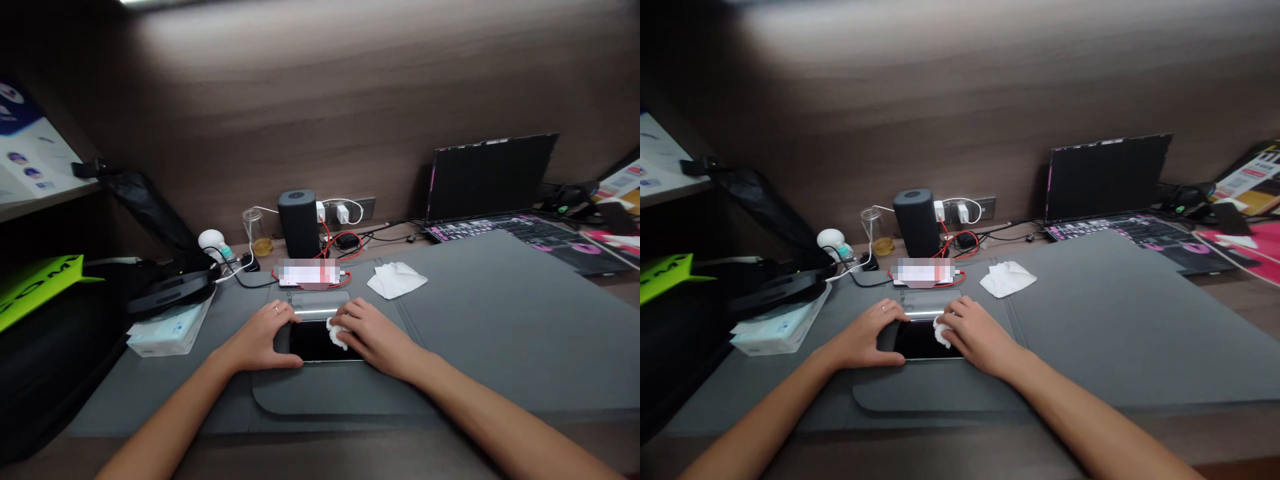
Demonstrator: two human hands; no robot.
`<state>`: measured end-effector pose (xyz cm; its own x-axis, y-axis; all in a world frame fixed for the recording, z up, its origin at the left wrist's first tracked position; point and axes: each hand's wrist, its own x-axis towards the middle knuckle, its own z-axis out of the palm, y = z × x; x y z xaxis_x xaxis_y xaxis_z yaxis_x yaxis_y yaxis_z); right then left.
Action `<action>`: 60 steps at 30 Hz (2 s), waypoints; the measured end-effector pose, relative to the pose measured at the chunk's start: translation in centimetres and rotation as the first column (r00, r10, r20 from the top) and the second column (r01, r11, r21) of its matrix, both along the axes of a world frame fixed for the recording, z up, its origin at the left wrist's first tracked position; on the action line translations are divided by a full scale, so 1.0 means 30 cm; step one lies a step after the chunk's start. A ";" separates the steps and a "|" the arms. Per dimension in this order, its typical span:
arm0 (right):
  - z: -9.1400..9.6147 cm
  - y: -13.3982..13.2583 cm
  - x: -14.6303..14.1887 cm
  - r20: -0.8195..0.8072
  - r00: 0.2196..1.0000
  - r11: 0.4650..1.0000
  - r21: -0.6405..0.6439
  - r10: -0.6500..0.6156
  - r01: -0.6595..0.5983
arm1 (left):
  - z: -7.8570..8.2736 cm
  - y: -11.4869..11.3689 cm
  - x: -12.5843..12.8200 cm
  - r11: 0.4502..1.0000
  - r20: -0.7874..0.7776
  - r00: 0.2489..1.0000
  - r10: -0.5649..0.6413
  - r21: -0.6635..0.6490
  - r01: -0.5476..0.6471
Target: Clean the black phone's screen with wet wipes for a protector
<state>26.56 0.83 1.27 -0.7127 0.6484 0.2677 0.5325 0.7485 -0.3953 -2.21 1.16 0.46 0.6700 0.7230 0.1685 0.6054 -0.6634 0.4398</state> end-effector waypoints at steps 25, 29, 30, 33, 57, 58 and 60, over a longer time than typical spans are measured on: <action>-0.006 -0.021 -0.033 0.023 0.990 0.990 0.034 0.137 -0.137 | 0.010 -0.004 0.007 1.000 0.008 1.000 0.001 -0.001 -0.001; -0.004 0.001 -0.017 -0.001 1.000 0.998 0.065 0.003 -0.003 | 0.008 -0.003 0.005 1.000 0.006 1.000 0.000 -0.004 0.000; -0.003 0.002 -0.016 -0.002 1.000 0.998 0.065 -0.010 0.010 | 0.007 -0.003 0.004 1.000 0.007 1.000 0.001 -0.004 -0.001; -0.003 -0.011 -0.025 0.000 0.999 0.998 0.048 0.051 -0.050 | 0.005 -0.002 0.004 1.000 0.007 1.000 -0.003 0.000 0.003; -0.007 0.002 -0.015 0.003 1.000 0.998 0.054 0.025 -0.025 | 0.006 -0.003 0.003 1.000 0.017 1.000 0.001 0.004 -0.001; -0.006 0.004 -0.013 0.001 1.000 0.998 0.056 0.005 -0.005 | 0.006 -0.003 0.003 1.000 0.015 1.000 0.002 0.002 -0.002; -0.004 -0.001 -0.017 0.000 1.000 0.998 0.052 0.019 -0.019 | 0.008 -0.003 0.004 1.000 0.016 1.000 0.001 0.006 -0.001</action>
